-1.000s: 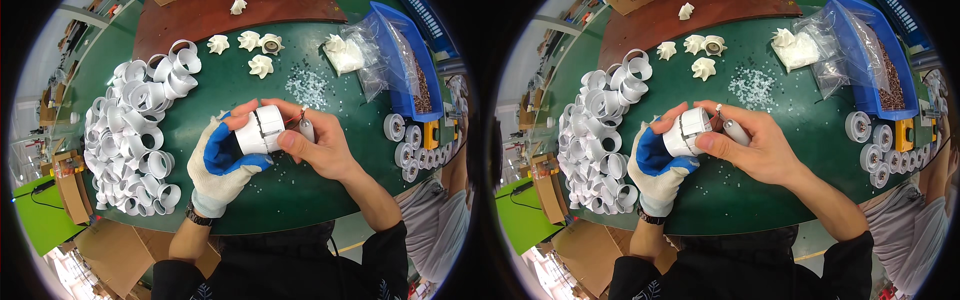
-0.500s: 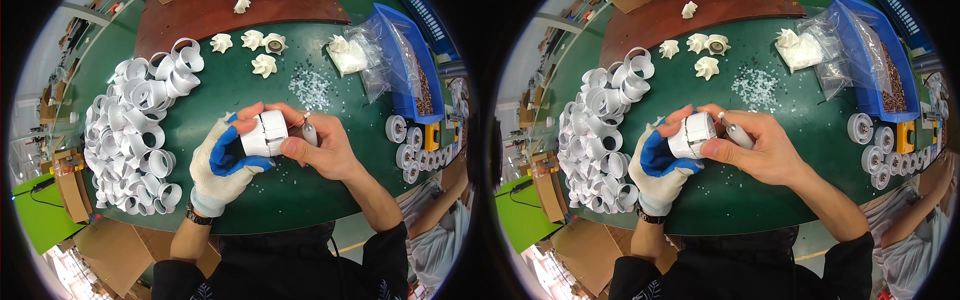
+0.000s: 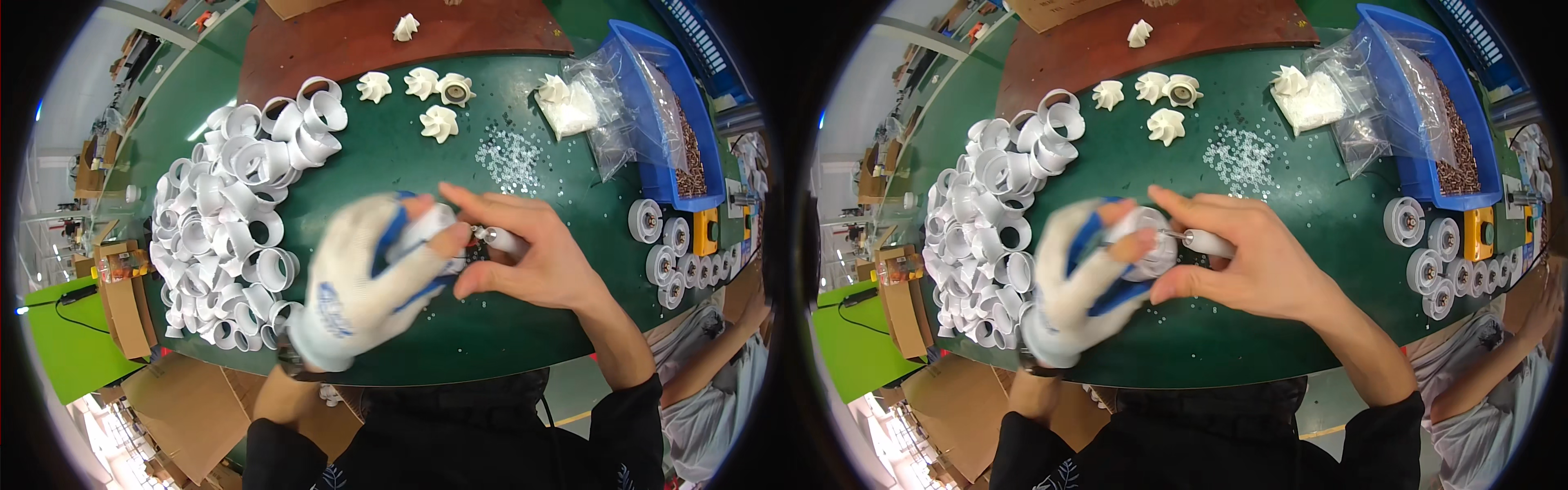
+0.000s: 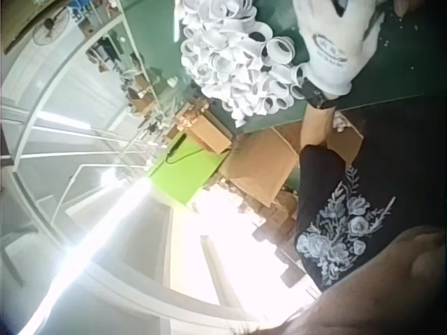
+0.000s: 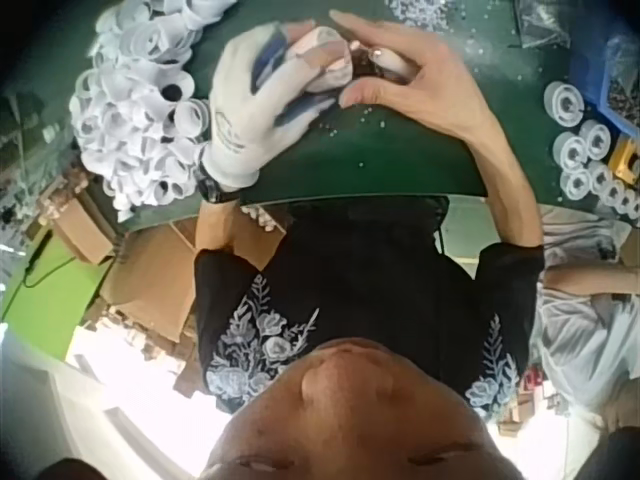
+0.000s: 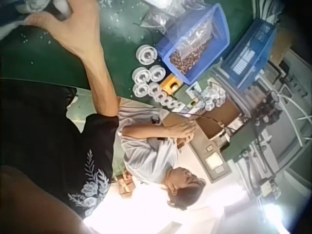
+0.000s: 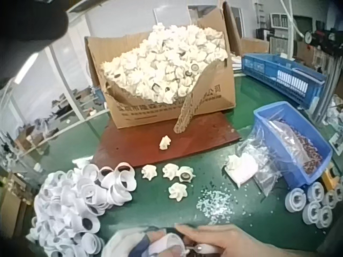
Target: Manually assembling small white plastic housings by inserting metal terminals and using a probe tool.
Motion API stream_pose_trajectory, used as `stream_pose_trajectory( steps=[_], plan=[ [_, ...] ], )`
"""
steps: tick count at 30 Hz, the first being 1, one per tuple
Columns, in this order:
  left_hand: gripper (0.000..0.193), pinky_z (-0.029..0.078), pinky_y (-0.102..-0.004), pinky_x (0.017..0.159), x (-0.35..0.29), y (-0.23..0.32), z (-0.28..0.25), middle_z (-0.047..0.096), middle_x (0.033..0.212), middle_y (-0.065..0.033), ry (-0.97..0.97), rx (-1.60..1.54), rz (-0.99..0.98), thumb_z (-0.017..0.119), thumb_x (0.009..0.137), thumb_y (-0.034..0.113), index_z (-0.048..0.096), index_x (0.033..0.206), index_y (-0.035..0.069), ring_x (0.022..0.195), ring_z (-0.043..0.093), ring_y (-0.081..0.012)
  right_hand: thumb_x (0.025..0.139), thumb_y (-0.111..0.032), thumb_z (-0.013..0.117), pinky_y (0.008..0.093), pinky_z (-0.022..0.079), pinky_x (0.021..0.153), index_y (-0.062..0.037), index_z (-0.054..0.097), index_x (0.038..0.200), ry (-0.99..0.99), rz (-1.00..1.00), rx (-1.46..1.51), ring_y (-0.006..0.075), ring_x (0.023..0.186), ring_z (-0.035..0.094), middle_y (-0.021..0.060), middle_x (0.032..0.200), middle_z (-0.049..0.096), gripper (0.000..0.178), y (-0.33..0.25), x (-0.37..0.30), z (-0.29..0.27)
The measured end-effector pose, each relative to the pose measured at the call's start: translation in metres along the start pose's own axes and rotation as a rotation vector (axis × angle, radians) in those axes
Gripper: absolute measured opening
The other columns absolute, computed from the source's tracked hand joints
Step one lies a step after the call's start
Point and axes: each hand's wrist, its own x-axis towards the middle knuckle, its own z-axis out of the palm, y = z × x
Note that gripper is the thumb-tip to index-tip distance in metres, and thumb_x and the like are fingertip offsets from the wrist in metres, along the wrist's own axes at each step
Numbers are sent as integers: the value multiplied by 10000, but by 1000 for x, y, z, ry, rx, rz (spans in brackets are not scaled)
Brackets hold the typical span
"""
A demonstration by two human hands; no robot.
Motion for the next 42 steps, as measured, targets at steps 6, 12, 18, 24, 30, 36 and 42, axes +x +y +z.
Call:
stream_pose_trajectory(
  steps=[6, 12, 18, 24, 30, 36, 42],
  plan=[
    [385, 515, -300, 825, 34, -160, -114, 699, 1027, -73, 358, 131, -459, 816, 766, 142, 677, 1085, -24, 890, 647, -164, 979, -172, 670, 209, 389, 585, -5, 618, 1370, 54, 144, 171, 65, 660, 519, 39, 880, 697, 428, 15, -17, -28],
    [310, 515, -300, 739, -8, -360, -188, 727, 857, -63, 272, 57, -931, 797, 815, 207, 741, 1034, -6, 757, 641, -143, 1000, -109, 599, 215, 381, 568, 5, 622, 1360, 120, 38, 287, 52, 632, 524, 36, 769, 684, 377, 17, -11, -17],
    [319, 523, -292, 829, 25, -172, -110, 724, 1045, -81, 561, -24, -502, 665, 960, 164, 676, 1212, -31, 892, 647, -133, 1010, -88, 581, 238, 414, 574, 5, 613, 1370, 105, 65, 92, 81, 649, 577, 45, 743, 687, 373, 27, -15, -23],
    [476, 547, -355, 700, -13, 1, 10, 655, 995, -140, -250, -18, -256, 736, 824, 77, 647, 1292, 74, 804, 677, -325, 974, -107, 632, 256, 487, 582, -11, 646, 1332, 191, -130, 3, 118, 700, 639, 58, 912, 714, 370, 27, -16, -6],
    [536, 536, -376, 639, -27, 6, 35, 615, 918, -125, -287, 119, -264, 725, 826, 101, 614, 1350, 86, 747, 663, -305, 872, -198, 733, 234, 451, 442, -77, 702, 1268, -211, -577, -312, 50, 544, 605, 24, 940, 741, 415, -74, -49, 7],
    [562, 513, -391, 618, -2, 8, 42, 587, 864, -98, -334, 211, -308, 686, 846, 130, 579, 1397, 95, 691, 635, -295, 789, -306, 841, 269, 373, 474, -41, 716, 1036, -149, -149, 138, 129, 563, 482, 43, 800, 586, 383, -121, -51, -6],
    [549, 514, -382, 607, -1, 3, 51, 590, 831, -86, -280, 332, -291, 684, 845, 141, 585, 1385, 108, 671, 639, -290, 909, -231, 714, 248, 460, 456, -22, 691, 1239, -516, -118, -86, 86, 530, 597, 41, 747, 701, 391, -90, -42, -59]
  ],
)
